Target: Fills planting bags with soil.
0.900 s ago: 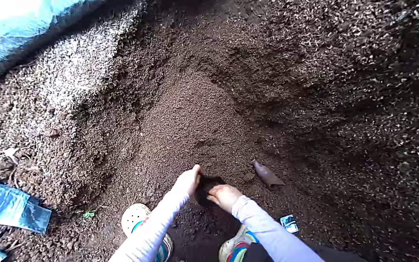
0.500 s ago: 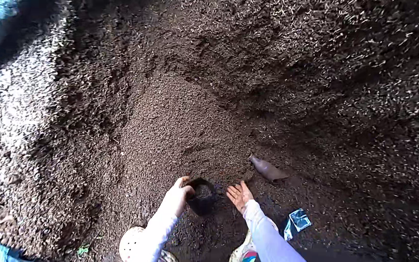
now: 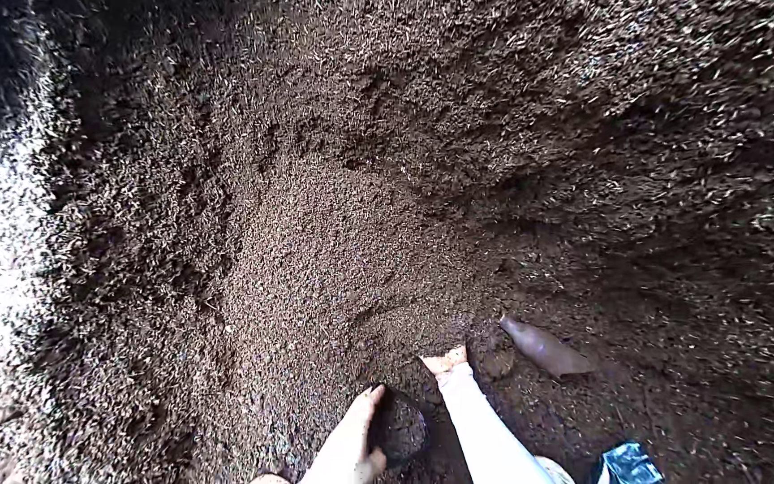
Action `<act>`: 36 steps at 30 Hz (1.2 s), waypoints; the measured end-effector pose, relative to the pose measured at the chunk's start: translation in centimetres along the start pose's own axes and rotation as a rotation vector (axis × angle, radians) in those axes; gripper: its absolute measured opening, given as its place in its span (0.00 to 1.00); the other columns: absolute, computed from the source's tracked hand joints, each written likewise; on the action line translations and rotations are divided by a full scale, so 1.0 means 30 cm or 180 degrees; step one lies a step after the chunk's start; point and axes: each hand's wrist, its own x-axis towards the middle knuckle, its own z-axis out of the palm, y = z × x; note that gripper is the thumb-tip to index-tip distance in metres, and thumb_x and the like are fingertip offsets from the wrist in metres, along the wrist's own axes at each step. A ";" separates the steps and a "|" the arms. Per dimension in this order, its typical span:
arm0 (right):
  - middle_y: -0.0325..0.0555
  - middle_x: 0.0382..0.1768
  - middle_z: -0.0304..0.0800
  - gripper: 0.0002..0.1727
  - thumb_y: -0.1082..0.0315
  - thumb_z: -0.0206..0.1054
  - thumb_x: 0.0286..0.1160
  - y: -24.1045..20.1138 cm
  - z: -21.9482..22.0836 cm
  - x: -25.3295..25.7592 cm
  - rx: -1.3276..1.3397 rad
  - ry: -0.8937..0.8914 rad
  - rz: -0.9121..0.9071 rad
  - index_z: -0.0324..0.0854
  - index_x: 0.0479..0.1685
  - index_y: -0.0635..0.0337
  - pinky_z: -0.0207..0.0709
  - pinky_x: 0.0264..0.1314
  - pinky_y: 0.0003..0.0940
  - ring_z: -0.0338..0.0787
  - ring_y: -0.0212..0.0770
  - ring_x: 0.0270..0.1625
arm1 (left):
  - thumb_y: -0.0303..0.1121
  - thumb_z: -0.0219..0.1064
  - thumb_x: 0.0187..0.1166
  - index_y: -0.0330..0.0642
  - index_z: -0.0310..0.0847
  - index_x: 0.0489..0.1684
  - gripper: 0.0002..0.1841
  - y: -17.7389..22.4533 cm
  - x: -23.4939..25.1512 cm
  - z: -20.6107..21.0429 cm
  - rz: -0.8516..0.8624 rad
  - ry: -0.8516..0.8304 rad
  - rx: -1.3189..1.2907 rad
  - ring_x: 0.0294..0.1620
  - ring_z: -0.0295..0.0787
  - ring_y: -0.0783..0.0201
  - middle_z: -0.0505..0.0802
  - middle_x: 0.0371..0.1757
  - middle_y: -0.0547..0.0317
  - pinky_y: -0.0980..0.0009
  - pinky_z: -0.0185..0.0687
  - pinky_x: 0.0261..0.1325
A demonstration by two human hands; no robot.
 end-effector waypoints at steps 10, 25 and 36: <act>0.42 0.34 0.95 0.35 0.30 0.40 0.85 -0.137 0.051 -0.393 -0.0672 -0.1534 0.0242 0.83 0.47 0.49 0.90 0.35 0.39 0.95 0.38 0.36 | 0.28 0.75 0.69 0.39 0.51 0.95 0.48 0.034 0.022 -0.014 -0.0117 -0.0141 -0.0158 0.90 0.65 0.48 0.65 0.92 0.41 0.49 0.60 0.89; 0.52 0.75 0.78 0.28 0.52 0.43 0.96 -0.002 0.069 -0.788 -0.2918 -0.0585 -0.0642 0.66 0.84 0.59 0.75 0.73 0.43 0.81 0.41 0.72 | 0.35 0.75 0.71 0.27 0.67 0.82 0.38 0.102 -0.144 0.059 -0.0113 0.0162 0.0183 0.85 0.70 0.39 0.76 0.81 0.29 0.44 0.60 0.87; 0.65 0.84 0.68 0.40 0.39 0.56 0.87 -0.013 0.045 -0.691 -0.7579 -0.0054 -0.1025 0.63 0.89 0.56 0.73 0.81 0.58 0.79 0.61 0.80 | 0.28 0.79 0.70 0.37 0.54 0.93 0.48 -0.012 -0.095 0.133 0.0037 0.0565 -0.0163 0.92 0.61 0.55 0.65 0.92 0.45 0.57 0.53 0.94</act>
